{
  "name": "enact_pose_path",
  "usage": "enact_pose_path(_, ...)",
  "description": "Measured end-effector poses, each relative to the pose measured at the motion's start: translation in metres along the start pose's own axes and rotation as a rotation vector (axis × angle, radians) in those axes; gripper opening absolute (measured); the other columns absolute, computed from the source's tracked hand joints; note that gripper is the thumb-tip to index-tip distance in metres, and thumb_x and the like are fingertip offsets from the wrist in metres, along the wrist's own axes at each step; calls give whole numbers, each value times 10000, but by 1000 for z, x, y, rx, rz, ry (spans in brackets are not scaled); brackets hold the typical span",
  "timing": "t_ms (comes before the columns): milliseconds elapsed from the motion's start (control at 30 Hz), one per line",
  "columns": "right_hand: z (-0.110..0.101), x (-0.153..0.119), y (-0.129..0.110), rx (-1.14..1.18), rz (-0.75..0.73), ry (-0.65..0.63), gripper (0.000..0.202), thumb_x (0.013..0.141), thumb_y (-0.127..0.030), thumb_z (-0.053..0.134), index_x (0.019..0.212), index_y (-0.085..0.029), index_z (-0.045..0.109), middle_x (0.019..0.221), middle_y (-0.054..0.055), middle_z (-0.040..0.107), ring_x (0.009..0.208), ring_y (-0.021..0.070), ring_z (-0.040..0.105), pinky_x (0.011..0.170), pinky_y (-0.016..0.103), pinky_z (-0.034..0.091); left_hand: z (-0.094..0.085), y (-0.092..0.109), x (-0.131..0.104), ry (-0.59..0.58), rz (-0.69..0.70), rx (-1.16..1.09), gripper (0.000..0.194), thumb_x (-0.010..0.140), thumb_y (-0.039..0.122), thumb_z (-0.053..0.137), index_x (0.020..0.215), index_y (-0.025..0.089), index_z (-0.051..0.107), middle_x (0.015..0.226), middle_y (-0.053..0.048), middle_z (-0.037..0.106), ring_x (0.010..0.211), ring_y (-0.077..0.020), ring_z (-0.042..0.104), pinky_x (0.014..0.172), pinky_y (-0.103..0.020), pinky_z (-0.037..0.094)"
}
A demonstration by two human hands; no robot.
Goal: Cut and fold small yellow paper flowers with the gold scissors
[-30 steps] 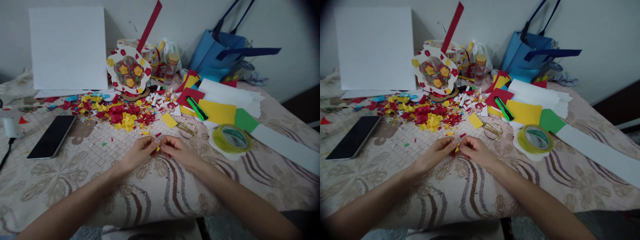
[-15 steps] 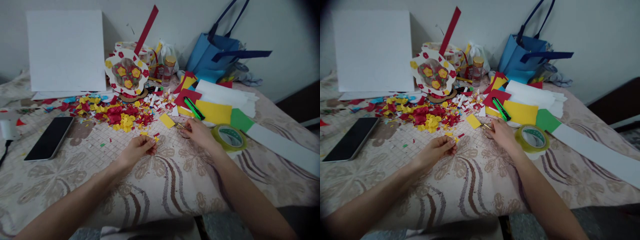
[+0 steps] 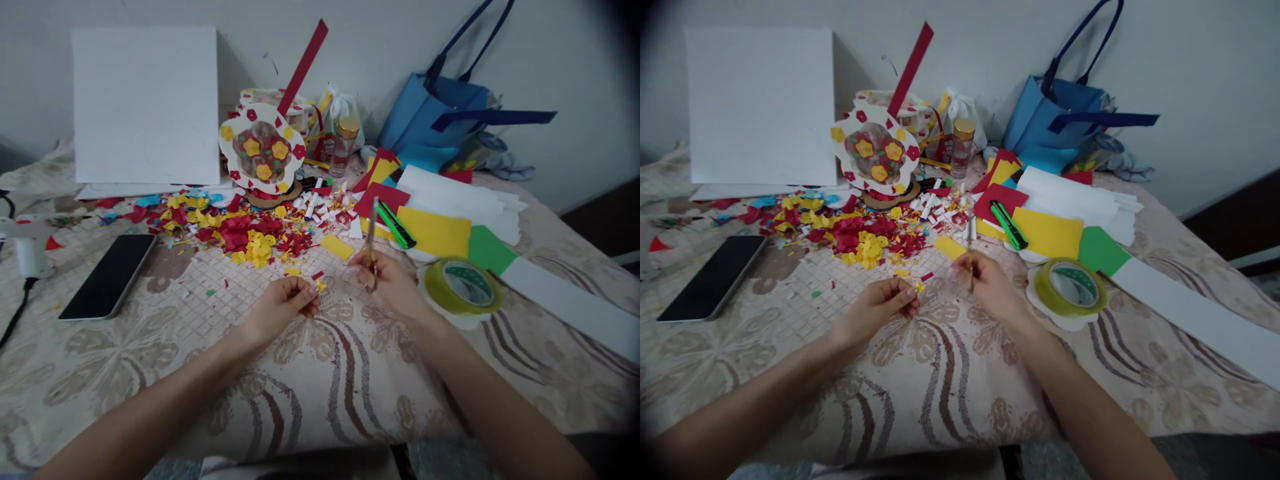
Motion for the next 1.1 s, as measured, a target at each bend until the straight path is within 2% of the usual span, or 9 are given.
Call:
enact_pose_path(100, 38, -13, -11, 189, 43, -144, 256, 815, -439, 562, 825, -184, 544, 688, -17, 532, 624, 125, 485, 596, 248, 407, 3, 3, -2, 3, 56, 83, 327, 733, 455, 645, 680, 143, 565, 626, -7, 603, 562, -107, 554, 562, -235, 452)
enact_pose_path(200, 55, -20, -14, 269, 52, -188, 234, 813, -413, 577, 808, -183, 535, 694, -18, 543, 641, 124, 492, 608, 244, 400, 6, 1, -3, -32, 52, 110, 315, 741, 450, 633, 700, 144, 574, 647, -13, 611, 587, -117, 564, 587, -245, 461)
enact_pose_path(367, 56, -19, -11, 268, 44, -200, 212, 835, -383, 551, 780, -180, 519, 671, -27, 512, 620, 119, 466, 611, 246, 383, 8, 1, -3, -70, 51, 107, 287, 737, 422, 643, 729, 142, 576, 694, -22, 627, 646, -126, 576, 638, -253, 462)
enact_pose_path(500, 55, -22, -13, 272, 7, -196, 271, 813, -450, 562, 864, -193, 491, 755, -8, 524, 674, 133, 486, 613, 245, 382, 2, 4, -2, 10, 39, 34, 252, 754, 381, 636, 737, 141, 557, 674, -8, 615, 637, -113, 573, 646, -245, 458)
enact_pose_path(633, 55, -30, -18, 134, -73, -254, 289, 844, -472, 511, 950, -207, 463, 750, -8, 505, 645, 138, 451, 578, 250, 355, -7, 9, -1, 96, 43, -77, 227, 775, 355, 626, 767, 145, 539, 676, -5, 628, 645, -115, 591, 673, -256, 476)
enact_pose_path(733, 57, -35, -19, -13, -99, -348, 253, 874, -459, 455, 839, -208, 448, 666, -24, 464, 578, 130, 400, 533, 250, 307, -10, 13, -1, 96, 62, -159, 239, 766, 353, 645, 763, 145, 526, 728, -20, 651, 673, -120, 612, 703, -270, 491)
enact_pose_path(867, 59, -35, -19, -175, -79, -379, 250, 863, -419, 470, 743, -207, 417, 628, -21, 472, 557, 133, 414, 528, 253, 291, -10, 15, -1, 80, 73, -239, 252, 754, 355, 665, 767, 146, 525, 740, -24, 660, 685, -128, 628, 736, -297, 503)
enact_pose_path(1100, 61, -36, -20, -209, -63, -390, 277, 858, -434, 458, 707, -210, 400, 606, -22, 464, 542, 132, 408, 526, 256, 290, -11, 13, -1, 96, 52, -240, 238, 751, 338, 670, 749, 142, 535, 690, -7, 650, 658, -110, 616, 715, -270, 502)
Point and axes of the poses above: each hand's wrist, its own x-axis towards the middle knuckle, its own z-axis out of the palm, y = z × x, the point moved 5 cm from there along x, towards the middle knuckle
